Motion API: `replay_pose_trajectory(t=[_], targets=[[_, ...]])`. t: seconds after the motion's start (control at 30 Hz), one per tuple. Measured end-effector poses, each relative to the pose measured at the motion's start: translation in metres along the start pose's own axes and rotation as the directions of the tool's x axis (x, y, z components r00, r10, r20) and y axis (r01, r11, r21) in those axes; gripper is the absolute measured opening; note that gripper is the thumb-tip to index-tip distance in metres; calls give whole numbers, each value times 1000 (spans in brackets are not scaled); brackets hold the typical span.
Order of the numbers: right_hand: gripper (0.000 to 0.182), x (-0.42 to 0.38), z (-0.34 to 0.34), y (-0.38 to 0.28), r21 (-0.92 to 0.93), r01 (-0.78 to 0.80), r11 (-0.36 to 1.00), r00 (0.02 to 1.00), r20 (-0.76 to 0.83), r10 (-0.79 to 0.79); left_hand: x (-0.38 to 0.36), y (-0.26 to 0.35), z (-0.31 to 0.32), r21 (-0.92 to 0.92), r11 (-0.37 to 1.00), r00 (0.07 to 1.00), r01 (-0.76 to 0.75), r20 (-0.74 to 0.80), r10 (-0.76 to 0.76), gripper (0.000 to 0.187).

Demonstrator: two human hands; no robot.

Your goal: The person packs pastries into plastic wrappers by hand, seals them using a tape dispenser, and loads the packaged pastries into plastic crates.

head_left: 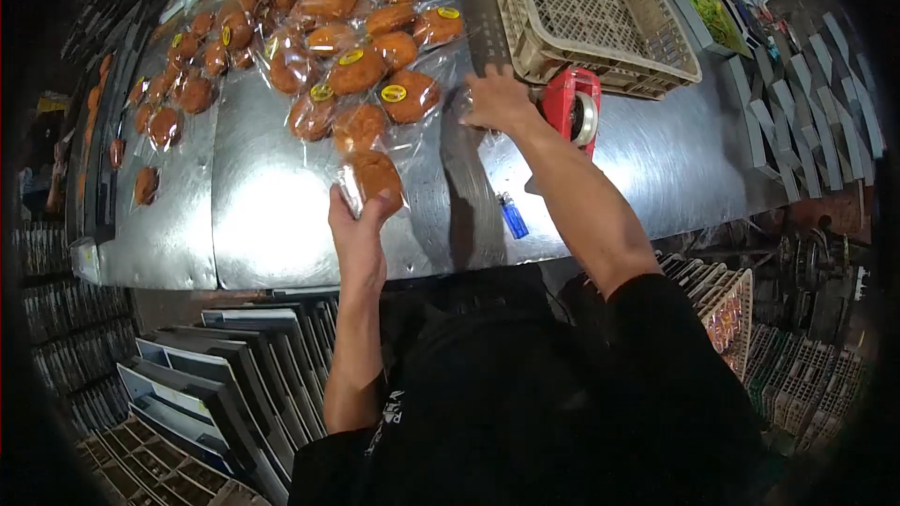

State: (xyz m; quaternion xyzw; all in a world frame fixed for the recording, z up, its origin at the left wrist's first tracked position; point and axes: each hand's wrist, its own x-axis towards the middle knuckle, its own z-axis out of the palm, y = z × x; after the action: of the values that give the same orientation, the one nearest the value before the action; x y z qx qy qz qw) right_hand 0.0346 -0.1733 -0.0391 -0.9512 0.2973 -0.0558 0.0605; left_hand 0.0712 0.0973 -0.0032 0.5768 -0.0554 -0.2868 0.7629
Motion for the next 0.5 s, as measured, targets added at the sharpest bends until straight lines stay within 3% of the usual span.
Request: replay_pose_trajectory(t=[0.03,0.07,0.13,0.17,0.23,0.27,0.3,0.33,0.37,0.4,0.43,0.5], targets=[[47,5,-7,7,-16,-5,1000,969,247,9,12,-3,2,125,991,998,-54,47,49,46],[47,0,-12,18,-17,-17,1000,971,238,21,29,-13,4,228,970,994,-88,85,71,40],[40,-27,-26,44,114,136,984,988,-84,-127,55,-23,39,307,940,983,-148,149,106,40],[40,-45,-37,53,107,119,987,990,-85,-110,60,-16,71,387,908,975,-162,206,86,44],[33,-88,-73,60,-207,140,968,951,-243,-189,77,-22,121,465,866,956,-184,289,48,48],[31,-109,-89,58,-143,114,983,936,-317,-154,90,-42,137,458,863,836,-215,543,-80,52],[30,-130,-101,54,-77,94,993,913,-391,-117,97,-58,148,443,863,638,-244,743,-201,56],[30,-157,-104,47,214,29,976,965,-261,29,98,-72,148,449,861,626,-239,749,-216,56],[32,-183,-104,38,482,-71,873,986,-97,134,99,-82,143,527,798,635,-293,731,-250,63],[37,-205,-93,30,479,-13,878,987,-133,87,100,-85,141,594,724,645,-350,714,-273,70],[41,-216,-76,22,426,-82,901,996,-6,93,87,-46,147,671,665,642,-329,675,-364,71],[44,-215,-48,4,354,-156,922,986,116,122,90,-60,138,648,714,614,-266,684,-393,70]])
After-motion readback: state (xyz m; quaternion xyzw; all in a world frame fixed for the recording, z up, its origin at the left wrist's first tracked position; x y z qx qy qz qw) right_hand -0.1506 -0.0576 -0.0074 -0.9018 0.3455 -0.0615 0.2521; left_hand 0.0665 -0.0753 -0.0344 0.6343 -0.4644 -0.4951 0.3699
